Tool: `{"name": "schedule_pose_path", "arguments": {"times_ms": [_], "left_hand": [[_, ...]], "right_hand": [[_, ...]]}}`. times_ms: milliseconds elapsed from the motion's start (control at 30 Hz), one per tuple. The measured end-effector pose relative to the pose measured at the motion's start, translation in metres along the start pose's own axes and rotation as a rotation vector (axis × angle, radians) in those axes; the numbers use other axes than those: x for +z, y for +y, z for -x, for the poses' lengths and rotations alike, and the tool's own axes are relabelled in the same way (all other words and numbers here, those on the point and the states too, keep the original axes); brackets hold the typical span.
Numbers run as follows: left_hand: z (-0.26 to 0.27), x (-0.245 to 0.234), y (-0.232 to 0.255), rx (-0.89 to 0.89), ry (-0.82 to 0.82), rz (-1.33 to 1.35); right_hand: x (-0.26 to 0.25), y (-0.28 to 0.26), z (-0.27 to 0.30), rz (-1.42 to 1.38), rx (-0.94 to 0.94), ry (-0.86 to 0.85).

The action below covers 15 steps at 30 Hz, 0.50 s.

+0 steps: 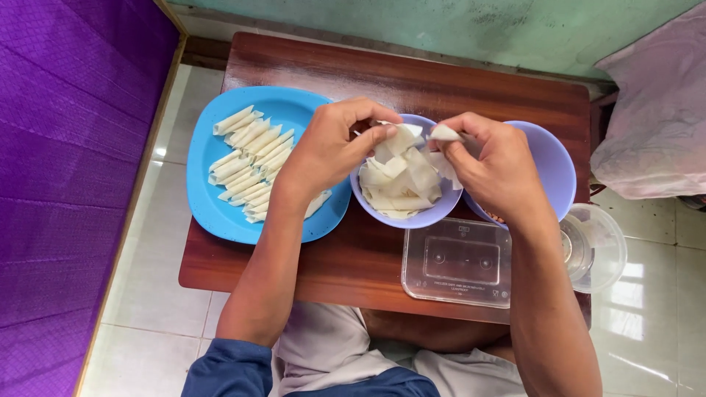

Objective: Wrapping peanuts in small dough wrappers to create snacks

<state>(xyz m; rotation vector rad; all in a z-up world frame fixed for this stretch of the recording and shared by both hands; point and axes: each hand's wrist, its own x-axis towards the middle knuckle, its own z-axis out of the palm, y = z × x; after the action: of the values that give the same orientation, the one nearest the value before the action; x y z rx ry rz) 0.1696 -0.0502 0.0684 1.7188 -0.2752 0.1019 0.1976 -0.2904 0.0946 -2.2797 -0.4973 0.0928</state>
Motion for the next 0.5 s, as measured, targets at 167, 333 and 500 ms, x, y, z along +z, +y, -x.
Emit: {"name": "schedule_pose_path", "arguments": {"times_ms": [167,333,500], "left_hand": [[0.004,-0.001,0.001,0.026,0.015,0.000],[0.009,-0.011,0.004,0.011,0.041,0.075],[0.011,-0.013,0.003,0.014,0.045,0.124]], "right_hand": [[0.007,-0.017,0.000,-0.071,0.002,-0.046],[0.008,-0.024,-0.001,-0.144,0.099,-0.130],[0.002,-0.043,0.002,-0.070,0.197,-0.163]]}}
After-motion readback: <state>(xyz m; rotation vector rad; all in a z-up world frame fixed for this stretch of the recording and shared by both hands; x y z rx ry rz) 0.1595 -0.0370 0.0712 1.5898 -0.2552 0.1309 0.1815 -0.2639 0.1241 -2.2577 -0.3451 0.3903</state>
